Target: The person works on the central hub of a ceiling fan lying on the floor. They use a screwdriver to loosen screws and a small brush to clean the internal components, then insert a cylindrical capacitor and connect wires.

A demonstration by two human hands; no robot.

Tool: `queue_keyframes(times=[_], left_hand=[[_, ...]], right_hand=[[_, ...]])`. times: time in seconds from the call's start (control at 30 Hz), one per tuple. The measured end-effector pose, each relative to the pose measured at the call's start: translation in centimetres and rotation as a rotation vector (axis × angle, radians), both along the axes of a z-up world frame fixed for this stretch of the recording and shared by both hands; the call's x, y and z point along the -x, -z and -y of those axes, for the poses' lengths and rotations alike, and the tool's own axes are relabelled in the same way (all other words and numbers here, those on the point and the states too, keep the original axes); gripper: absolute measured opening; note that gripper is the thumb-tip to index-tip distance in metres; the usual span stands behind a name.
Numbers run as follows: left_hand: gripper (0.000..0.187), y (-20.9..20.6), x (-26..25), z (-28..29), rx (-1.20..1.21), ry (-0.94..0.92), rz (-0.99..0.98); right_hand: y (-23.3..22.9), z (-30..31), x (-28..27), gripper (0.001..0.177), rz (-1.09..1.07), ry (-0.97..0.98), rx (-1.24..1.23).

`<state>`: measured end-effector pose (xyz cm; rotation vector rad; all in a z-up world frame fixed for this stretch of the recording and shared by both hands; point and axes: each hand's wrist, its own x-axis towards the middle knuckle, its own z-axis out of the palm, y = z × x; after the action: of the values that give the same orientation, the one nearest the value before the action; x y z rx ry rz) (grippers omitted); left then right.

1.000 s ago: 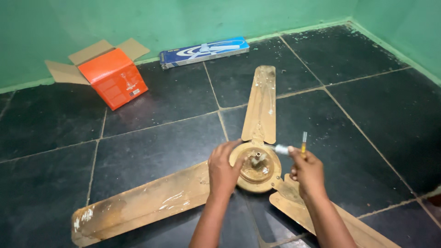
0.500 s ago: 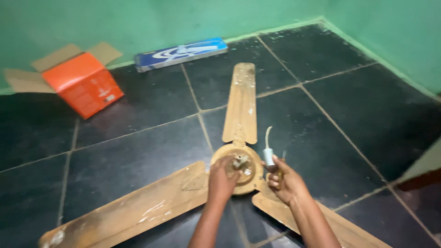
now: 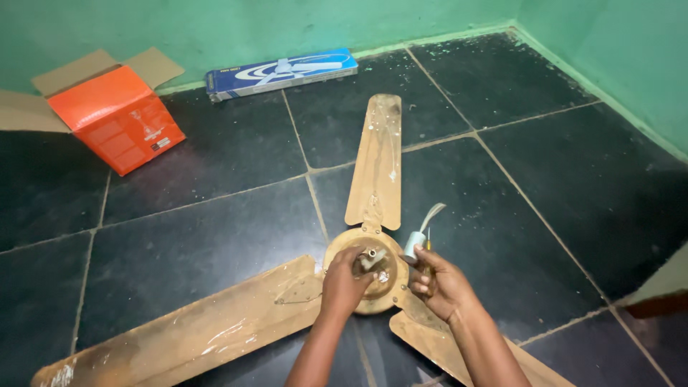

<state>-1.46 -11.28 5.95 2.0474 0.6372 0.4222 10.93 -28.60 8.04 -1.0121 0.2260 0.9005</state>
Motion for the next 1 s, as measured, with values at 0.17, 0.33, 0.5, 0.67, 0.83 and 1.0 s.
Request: queue_keyframes(times=[0.17, 0.33, 0.5, 0.67, 0.83, 1.0], left_hand=[[0.059, 0.0, 0.0, -0.8, 0.002, 0.015, 0.031], [0.058, -0.8, -0.8, -0.9, 0.04, 0.012, 0.028], [0.059, -0.4, -1.7, -0.1, 0.034, 0.023, 0.028], [0.057, 1.0, -1.7, 0.8, -0.016, -0.021, 0.065], [0.053, 2.0, -1.9, 0.8, 0.047, -0.038, 0.072], [0.054, 2.5, -2.2, 0.9, 0.023, -0.05, 0.088]], right_hand=[[2.2, -0.2, 0.8, 0.029, 0.096, 0.03, 0.276], [3.2, 0.9, 2.1, 0.033, 0.34, 0.007, 0.551], [2.3, 2.1, 3.5, 0.044, 0.674, 0.019, 0.963], [0.3, 3.1, 5.3, 0.053, 0.765, -0.015, 1.192], [-0.7, 3.6, 6.9, 0.052, 0.726, -0.028, 1.199], [-1.5, 3.5, 7.6, 0.053, 0.746, -0.027, 1.163]])
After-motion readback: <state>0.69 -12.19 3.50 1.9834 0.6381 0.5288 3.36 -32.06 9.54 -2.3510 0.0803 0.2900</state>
